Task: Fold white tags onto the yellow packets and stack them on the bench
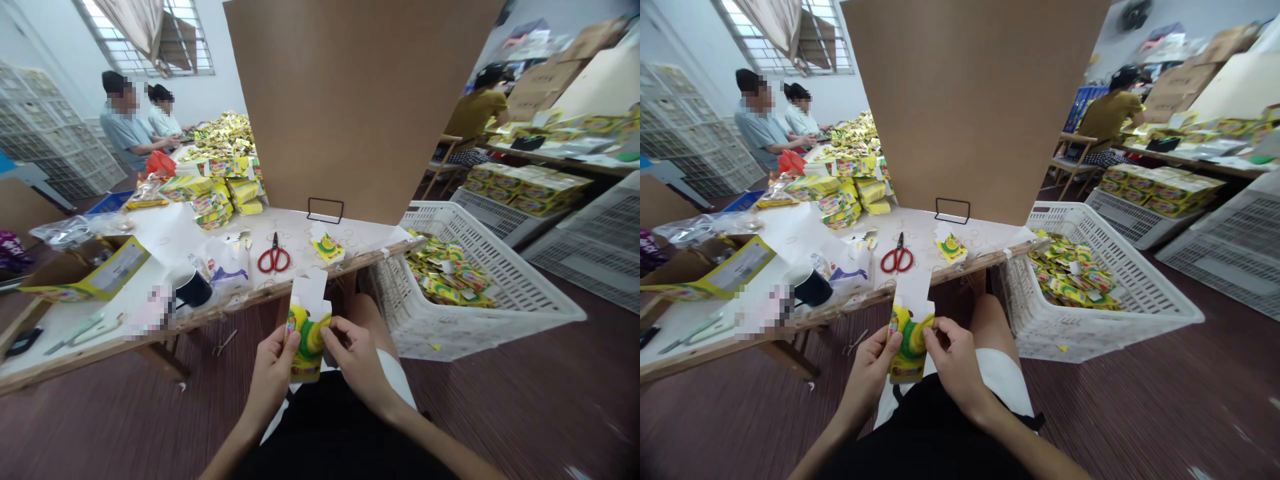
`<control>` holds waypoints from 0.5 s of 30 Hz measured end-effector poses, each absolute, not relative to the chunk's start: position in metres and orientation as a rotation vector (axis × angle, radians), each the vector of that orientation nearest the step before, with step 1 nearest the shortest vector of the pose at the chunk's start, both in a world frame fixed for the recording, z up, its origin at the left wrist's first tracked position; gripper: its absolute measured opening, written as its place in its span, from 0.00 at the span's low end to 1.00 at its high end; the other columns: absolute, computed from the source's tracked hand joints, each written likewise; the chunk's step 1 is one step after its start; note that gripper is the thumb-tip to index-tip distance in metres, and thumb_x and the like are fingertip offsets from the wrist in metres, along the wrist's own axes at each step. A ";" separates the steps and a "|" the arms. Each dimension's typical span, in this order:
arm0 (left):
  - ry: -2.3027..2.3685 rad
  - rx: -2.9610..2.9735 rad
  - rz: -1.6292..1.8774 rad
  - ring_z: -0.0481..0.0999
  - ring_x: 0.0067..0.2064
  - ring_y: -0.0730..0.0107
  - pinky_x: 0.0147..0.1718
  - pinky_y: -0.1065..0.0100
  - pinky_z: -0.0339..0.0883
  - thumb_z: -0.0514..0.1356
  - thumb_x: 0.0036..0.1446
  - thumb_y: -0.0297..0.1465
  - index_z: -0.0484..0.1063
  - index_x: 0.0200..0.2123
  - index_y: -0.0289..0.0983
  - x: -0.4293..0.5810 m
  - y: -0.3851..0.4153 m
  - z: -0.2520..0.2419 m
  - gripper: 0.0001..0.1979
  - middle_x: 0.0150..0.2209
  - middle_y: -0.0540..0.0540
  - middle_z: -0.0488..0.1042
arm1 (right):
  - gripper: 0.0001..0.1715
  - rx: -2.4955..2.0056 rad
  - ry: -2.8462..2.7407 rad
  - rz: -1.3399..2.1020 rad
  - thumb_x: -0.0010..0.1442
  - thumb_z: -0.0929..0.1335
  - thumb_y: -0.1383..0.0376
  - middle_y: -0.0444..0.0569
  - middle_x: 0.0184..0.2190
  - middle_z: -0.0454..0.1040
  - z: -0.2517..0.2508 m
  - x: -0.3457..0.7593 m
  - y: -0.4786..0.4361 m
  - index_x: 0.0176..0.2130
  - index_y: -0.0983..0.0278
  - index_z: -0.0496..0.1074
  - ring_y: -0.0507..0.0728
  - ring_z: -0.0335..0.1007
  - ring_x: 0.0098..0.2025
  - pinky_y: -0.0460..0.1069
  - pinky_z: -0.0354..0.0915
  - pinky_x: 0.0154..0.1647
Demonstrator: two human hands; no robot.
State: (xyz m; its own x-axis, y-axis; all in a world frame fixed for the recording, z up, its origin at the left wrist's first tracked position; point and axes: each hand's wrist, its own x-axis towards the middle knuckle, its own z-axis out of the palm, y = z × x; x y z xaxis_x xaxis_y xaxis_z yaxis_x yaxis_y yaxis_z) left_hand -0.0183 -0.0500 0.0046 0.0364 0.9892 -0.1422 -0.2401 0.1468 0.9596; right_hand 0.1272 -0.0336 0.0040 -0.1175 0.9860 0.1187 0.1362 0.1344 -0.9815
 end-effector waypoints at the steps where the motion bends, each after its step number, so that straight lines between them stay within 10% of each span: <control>1: 1.126 0.997 1.218 0.77 0.38 0.62 0.38 0.66 0.69 0.61 0.54 0.34 0.71 0.43 0.36 -0.019 -0.050 0.007 0.14 0.35 0.45 0.78 | 0.13 -1.196 -1.481 1.063 0.60 0.64 0.59 0.46 0.25 0.69 0.003 0.128 -0.033 0.29 0.65 0.70 0.52 0.64 0.27 0.45 0.63 0.27; 7: 1.076 1.097 1.292 0.77 0.42 0.61 0.41 0.64 0.68 0.62 0.52 0.29 0.53 0.54 0.43 -0.021 -0.053 0.021 0.29 0.38 0.46 0.76 | 0.21 -1.055 -1.557 1.016 0.60 0.65 0.63 0.48 0.37 0.72 0.007 0.138 -0.032 0.53 0.60 0.62 0.53 0.69 0.32 0.46 0.68 0.31; 15: 0.899 1.133 1.025 0.76 0.43 0.59 0.42 0.64 0.67 0.58 0.57 0.29 0.50 0.59 0.44 -0.036 -0.056 0.027 0.28 0.43 0.42 0.75 | 0.24 -0.857 -1.656 1.252 0.60 0.65 0.65 0.48 0.43 0.73 0.016 0.153 -0.030 0.56 0.58 0.60 0.55 0.73 0.41 0.48 0.70 0.39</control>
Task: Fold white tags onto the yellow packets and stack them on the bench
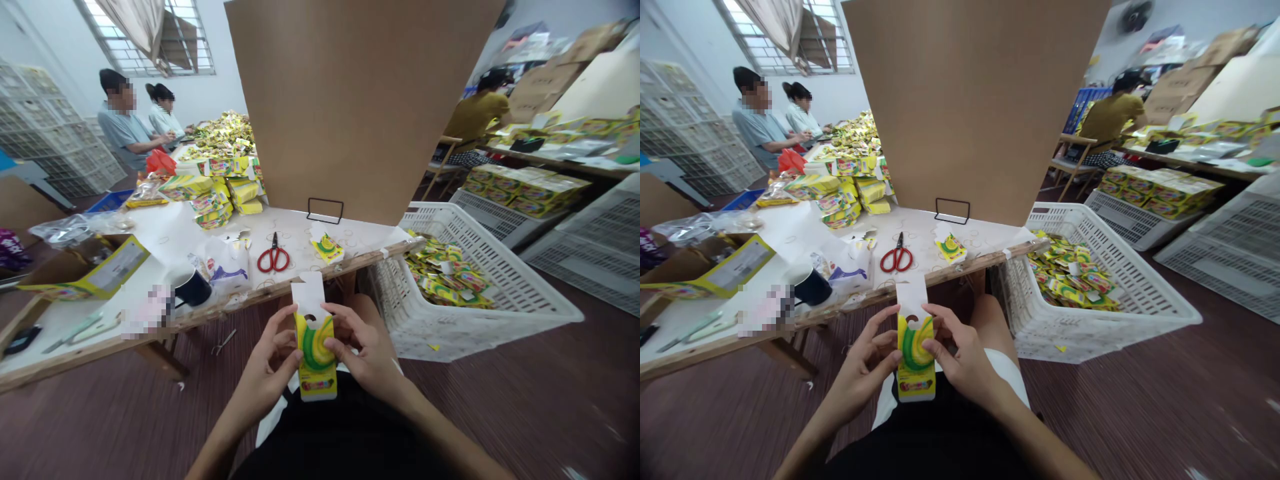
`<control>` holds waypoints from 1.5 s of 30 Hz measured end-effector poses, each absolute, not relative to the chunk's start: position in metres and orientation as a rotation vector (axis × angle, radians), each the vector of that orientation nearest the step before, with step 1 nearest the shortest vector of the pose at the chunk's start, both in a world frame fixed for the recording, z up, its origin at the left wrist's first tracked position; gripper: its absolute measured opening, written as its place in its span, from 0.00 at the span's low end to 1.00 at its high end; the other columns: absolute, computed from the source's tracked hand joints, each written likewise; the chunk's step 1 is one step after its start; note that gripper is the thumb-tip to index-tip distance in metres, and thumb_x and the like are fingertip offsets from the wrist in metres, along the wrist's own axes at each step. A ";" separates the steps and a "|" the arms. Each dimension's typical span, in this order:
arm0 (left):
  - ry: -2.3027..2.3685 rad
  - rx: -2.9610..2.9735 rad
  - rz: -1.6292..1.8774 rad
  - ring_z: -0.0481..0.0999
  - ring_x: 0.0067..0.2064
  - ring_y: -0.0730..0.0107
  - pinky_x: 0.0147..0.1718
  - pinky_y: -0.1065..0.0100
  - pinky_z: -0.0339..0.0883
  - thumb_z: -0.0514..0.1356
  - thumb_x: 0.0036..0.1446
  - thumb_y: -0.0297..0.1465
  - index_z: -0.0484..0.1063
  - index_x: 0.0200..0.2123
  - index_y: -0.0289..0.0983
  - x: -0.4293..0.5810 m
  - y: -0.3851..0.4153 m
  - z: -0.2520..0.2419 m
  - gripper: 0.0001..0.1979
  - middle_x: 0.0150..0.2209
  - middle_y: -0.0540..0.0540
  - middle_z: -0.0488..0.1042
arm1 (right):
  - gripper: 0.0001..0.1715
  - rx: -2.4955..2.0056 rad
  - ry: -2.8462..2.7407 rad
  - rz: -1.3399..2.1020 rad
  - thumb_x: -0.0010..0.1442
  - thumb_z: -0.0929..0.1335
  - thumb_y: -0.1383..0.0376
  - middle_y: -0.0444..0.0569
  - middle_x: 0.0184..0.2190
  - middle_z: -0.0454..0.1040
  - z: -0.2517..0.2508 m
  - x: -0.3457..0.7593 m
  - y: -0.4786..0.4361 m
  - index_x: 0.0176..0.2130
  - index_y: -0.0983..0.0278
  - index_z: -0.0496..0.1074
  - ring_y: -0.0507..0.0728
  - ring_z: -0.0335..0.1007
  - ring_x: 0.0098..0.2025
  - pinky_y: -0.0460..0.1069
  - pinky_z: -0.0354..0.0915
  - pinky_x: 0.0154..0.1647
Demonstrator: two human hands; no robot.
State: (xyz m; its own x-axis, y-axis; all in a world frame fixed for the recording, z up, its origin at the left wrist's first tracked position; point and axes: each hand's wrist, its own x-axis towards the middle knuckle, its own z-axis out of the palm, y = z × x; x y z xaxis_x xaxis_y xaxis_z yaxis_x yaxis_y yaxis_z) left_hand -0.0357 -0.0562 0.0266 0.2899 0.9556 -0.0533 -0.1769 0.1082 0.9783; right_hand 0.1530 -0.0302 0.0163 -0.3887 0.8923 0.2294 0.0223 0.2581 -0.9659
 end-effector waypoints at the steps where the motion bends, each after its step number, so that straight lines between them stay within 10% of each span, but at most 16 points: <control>1: 0.899 1.143 0.995 0.76 0.43 0.60 0.41 0.65 0.67 0.58 0.58 0.29 0.51 0.58 0.44 -0.038 -0.057 0.026 0.27 0.43 0.42 0.75 | 0.23 -0.870 -1.677 1.245 0.60 0.66 0.65 0.48 0.42 0.74 0.016 0.154 -0.030 0.54 0.59 0.62 0.54 0.73 0.40 0.48 0.70 0.39; 12: 0.766 1.060 0.976 0.76 0.33 0.69 0.30 0.73 0.66 0.63 0.52 0.27 0.60 0.41 0.40 -0.037 -0.057 0.019 0.16 0.33 0.47 0.77 | 0.16 -0.850 -1.877 1.132 0.63 0.63 0.61 0.45 0.25 0.69 0.027 0.157 -0.024 0.28 0.66 0.70 0.51 0.65 0.29 0.45 0.62 0.30; 18: 0.818 1.106 1.005 0.77 0.42 0.62 0.41 0.63 0.69 0.60 0.56 0.28 0.51 0.57 0.44 -0.033 -0.054 0.021 0.29 0.46 0.42 0.75 | 0.19 -0.936 -1.728 1.032 0.61 0.65 0.64 0.48 0.37 0.74 0.024 0.153 -0.017 0.53 0.60 0.65 0.54 0.71 0.38 0.48 0.67 0.38; 30: 0.963 1.215 1.034 0.75 0.48 0.60 0.46 0.64 0.69 0.58 0.57 0.29 0.62 0.56 0.40 -0.026 -0.054 0.020 0.22 0.49 0.43 0.75 | 0.19 -1.236 -1.923 0.995 0.56 0.66 0.69 0.37 0.20 0.60 0.034 0.154 -0.020 0.48 0.64 0.68 0.48 0.56 0.21 0.42 0.53 0.21; 45: 0.992 1.120 1.080 0.77 0.45 0.61 0.42 0.67 0.71 0.61 0.55 0.28 0.64 0.53 0.38 -0.024 -0.054 0.026 0.22 0.45 0.42 0.77 | 0.19 -1.453 -2.078 0.784 0.52 0.67 0.68 0.40 0.22 0.68 0.047 0.139 -0.024 0.46 0.64 0.64 0.52 0.66 0.23 0.43 0.55 0.25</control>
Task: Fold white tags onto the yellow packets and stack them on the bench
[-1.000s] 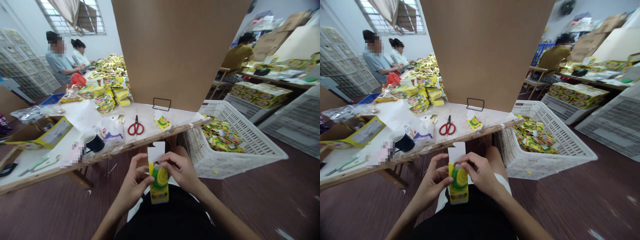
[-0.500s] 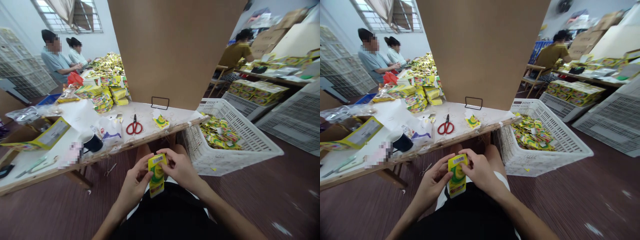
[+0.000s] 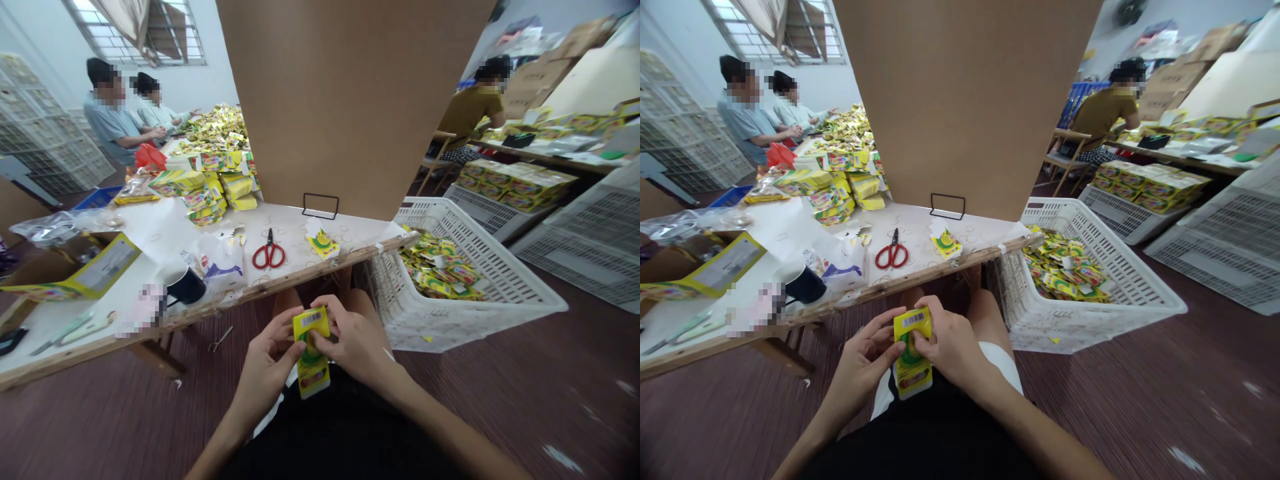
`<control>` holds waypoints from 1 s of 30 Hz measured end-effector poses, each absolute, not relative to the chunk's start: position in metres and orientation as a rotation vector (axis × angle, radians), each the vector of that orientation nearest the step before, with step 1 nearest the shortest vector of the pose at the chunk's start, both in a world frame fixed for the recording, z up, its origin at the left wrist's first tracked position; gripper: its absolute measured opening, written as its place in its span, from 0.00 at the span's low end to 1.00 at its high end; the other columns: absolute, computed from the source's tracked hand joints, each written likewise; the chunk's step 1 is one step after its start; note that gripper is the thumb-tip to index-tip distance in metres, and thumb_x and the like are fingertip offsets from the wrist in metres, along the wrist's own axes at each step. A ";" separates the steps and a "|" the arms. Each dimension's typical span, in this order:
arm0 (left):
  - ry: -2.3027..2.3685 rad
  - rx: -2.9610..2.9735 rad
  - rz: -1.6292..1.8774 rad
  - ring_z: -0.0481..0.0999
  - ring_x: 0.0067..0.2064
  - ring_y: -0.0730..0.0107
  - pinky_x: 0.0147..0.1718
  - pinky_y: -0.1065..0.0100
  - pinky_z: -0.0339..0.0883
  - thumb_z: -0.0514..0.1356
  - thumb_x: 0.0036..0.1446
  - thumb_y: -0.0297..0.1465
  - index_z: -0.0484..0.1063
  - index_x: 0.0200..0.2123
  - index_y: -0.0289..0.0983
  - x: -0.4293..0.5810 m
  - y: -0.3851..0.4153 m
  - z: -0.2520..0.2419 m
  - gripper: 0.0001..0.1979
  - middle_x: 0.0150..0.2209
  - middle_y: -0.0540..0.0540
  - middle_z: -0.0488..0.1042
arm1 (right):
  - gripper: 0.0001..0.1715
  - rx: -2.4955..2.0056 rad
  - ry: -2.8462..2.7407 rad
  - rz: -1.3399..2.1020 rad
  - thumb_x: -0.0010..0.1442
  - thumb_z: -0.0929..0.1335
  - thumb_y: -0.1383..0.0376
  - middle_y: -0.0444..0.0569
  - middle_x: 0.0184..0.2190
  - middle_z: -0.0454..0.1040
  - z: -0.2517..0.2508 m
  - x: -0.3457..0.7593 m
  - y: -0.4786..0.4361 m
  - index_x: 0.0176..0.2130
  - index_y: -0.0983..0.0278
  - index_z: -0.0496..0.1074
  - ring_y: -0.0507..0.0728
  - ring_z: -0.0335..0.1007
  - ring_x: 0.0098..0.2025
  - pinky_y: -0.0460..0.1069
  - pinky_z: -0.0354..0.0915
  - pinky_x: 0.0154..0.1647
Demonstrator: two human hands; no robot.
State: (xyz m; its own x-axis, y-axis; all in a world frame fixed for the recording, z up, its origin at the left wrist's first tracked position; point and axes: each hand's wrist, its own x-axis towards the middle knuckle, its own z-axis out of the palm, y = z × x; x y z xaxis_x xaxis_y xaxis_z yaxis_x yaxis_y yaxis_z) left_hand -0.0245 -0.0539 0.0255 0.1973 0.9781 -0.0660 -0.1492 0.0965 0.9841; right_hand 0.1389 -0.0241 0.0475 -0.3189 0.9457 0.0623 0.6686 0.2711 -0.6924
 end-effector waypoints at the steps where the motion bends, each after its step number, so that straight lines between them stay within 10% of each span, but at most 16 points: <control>1: 0.996 1.113 1.080 0.77 0.45 0.61 0.42 0.67 0.71 0.61 0.54 0.28 0.64 0.53 0.38 -0.024 -0.054 0.026 0.21 0.45 0.42 0.77 | 0.19 -1.438 -2.080 0.800 0.52 0.67 0.67 0.40 0.23 0.69 0.046 0.139 -0.024 0.45 0.63 0.63 0.52 0.67 0.24 0.43 0.56 0.26; 17: 0.968 1.116 1.102 0.78 0.43 0.59 0.41 0.63 0.71 0.62 0.53 0.27 0.66 0.49 0.37 -0.021 -0.046 0.015 0.19 0.43 0.41 0.78 | 0.12 -1.057 -1.784 1.075 0.59 0.65 0.65 0.48 0.35 0.75 0.023 0.153 -0.017 0.44 0.63 0.72 0.53 0.69 0.33 0.46 0.65 0.32; 21: 1.046 1.206 1.200 0.71 0.54 0.62 0.55 0.59 0.62 0.60 0.54 0.28 0.57 0.58 0.40 -0.020 -0.039 0.007 0.28 0.52 0.41 0.71 | 0.10 -1.385 -1.657 0.255 0.59 0.64 0.65 0.55 0.38 0.71 0.037 0.198 0.007 0.38 0.63 0.73 0.61 0.65 0.43 0.57 0.62 0.46; 25: 1.105 1.226 1.226 0.68 0.56 0.60 0.57 0.57 0.60 0.61 0.54 0.30 0.60 0.56 0.38 -0.021 -0.033 0.001 0.26 0.54 0.39 0.69 | 0.24 -1.879 -1.481 -0.106 0.59 0.65 0.60 0.63 0.58 0.55 0.043 0.243 0.065 0.53 0.64 0.65 0.71 0.45 0.60 0.66 0.46 0.56; 30: 1.112 1.328 1.050 0.73 0.51 0.58 0.53 0.56 0.65 0.61 0.54 0.32 0.68 0.49 0.35 -0.017 -0.035 0.001 0.19 0.49 0.37 0.73 | 0.18 -1.939 -1.691 0.219 0.58 0.66 0.58 0.59 0.44 0.72 0.005 0.202 0.148 0.43 0.68 0.72 0.64 0.64 0.50 0.55 0.54 0.51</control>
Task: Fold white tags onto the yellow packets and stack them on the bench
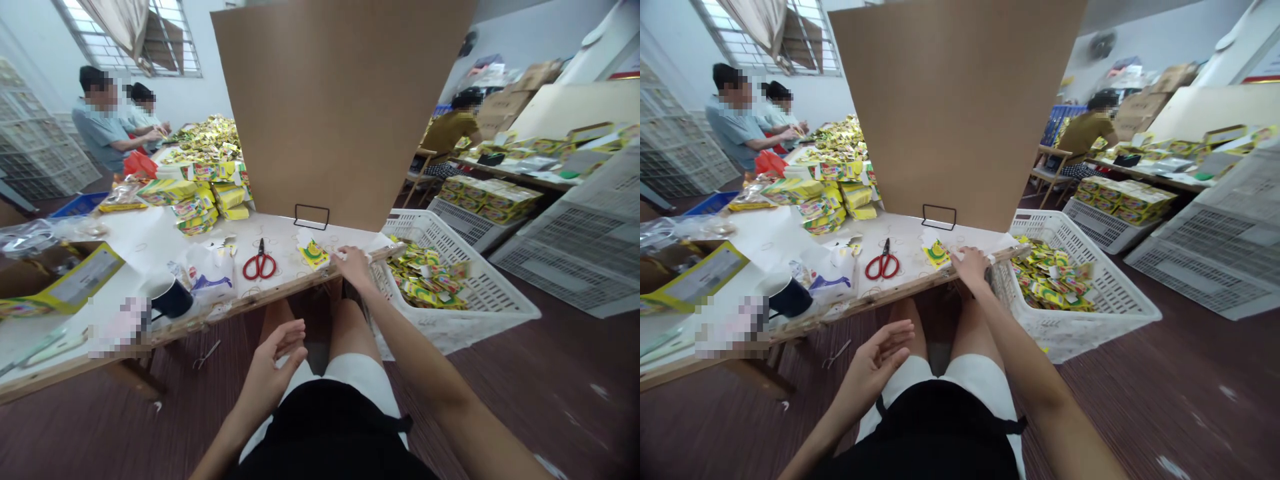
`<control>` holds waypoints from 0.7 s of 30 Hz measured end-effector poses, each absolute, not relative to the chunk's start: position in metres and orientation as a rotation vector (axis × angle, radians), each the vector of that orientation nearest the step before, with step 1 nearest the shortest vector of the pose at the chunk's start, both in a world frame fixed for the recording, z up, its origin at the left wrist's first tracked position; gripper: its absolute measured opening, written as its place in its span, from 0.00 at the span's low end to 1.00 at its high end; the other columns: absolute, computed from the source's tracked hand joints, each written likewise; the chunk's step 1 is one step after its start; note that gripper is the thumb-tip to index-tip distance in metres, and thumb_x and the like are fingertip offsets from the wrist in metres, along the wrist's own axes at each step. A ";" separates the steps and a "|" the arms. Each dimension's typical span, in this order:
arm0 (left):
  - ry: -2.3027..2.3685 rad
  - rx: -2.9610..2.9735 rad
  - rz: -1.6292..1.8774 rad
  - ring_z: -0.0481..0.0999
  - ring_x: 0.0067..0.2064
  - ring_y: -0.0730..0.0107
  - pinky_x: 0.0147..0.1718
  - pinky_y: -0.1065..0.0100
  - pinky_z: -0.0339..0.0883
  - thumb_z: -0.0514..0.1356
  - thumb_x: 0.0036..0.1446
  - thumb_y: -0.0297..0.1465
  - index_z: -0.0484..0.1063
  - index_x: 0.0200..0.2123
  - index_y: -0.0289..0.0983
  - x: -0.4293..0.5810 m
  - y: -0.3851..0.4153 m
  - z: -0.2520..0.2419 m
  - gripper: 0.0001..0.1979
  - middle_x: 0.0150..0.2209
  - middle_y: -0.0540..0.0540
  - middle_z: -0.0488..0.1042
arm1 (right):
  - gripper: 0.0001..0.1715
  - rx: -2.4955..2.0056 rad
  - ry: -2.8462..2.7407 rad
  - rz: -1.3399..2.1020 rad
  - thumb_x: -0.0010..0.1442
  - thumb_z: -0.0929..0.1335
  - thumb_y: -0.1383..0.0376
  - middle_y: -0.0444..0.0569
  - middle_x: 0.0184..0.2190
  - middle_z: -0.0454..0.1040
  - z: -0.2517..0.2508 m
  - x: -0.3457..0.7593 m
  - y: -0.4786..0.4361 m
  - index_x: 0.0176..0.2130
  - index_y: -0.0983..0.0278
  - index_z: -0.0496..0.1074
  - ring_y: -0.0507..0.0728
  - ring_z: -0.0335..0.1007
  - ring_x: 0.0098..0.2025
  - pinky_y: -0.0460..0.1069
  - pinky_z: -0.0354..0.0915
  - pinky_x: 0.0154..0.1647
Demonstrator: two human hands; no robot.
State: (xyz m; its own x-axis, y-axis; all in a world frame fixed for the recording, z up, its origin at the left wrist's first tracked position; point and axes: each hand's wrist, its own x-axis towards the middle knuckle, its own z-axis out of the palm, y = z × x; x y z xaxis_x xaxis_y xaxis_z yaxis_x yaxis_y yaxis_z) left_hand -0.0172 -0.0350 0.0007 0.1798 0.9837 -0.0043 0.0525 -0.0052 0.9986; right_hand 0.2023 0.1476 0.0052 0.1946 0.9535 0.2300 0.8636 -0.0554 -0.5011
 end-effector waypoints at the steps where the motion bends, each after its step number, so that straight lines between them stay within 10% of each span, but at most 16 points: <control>1: 1.123 1.337 1.040 0.74 0.50 0.58 0.52 0.56 0.65 0.61 0.53 0.33 0.68 0.49 0.36 -0.018 -0.036 0.001 0.19 0.48 0.38 0.74 | 0.20 -1.960 -1.694 0.270 0.57 0.67 0.57 0.62 0.44 0.72 -0.003 0.189 0.160 0.43 0.70 0.71 0.65 0.65 0.50 0.55 0.55 0.50; 10: 1.242 1.268 1.134 0.74 0.49 0.59 0.51 0.58 0.67 0.62 0.52 0.36 0.68 0.48 0.35 -0.035 -0.034 -0.004 0.20 0.45 0.39 0.75 | 0.18 -1.893 -1.589 0.478 0.53 0.68 0.67 0.67 0.50 0.67 -0.010 0.157 0.189 0.44 0.73 0.67 0.65 0.58 0.56 0.57 0.51 0.54; 19: 1.234 1.049 1.330 0.76 0.46 0.56 0.45 0.59 0.70 0.61 0.54 0.38 0.68 0.48 0.33 -0.033 -0.027 -0.003 0.21 0.44 0.40 0.77 | 0.11 -1.298 -1.753 0.841 0.61 0.63 0.62 0.47 0.29 0.76 -0.007 0.117 0.039 0.35 0.66 0.70 0.54 0.71 0.31 0.48 0.66 0.33; 21: 1.232 1.057 1.309 0.77 0.41 0.57 0.40 0.62 0.72 0.61 0.54 0.38 0.71 0.45 0.33 -0.032 -0.029 -0.001 0.18 0.39 0.42 0.79 | 0.12 -1.198 -1.824 0.638 0.58 0.67 0.64 0.52 0.40 0.75 -0.004 0.114 0.011 0.43 0.66 0.69 0.58 0.70 0.41 0.53 0.65 0.41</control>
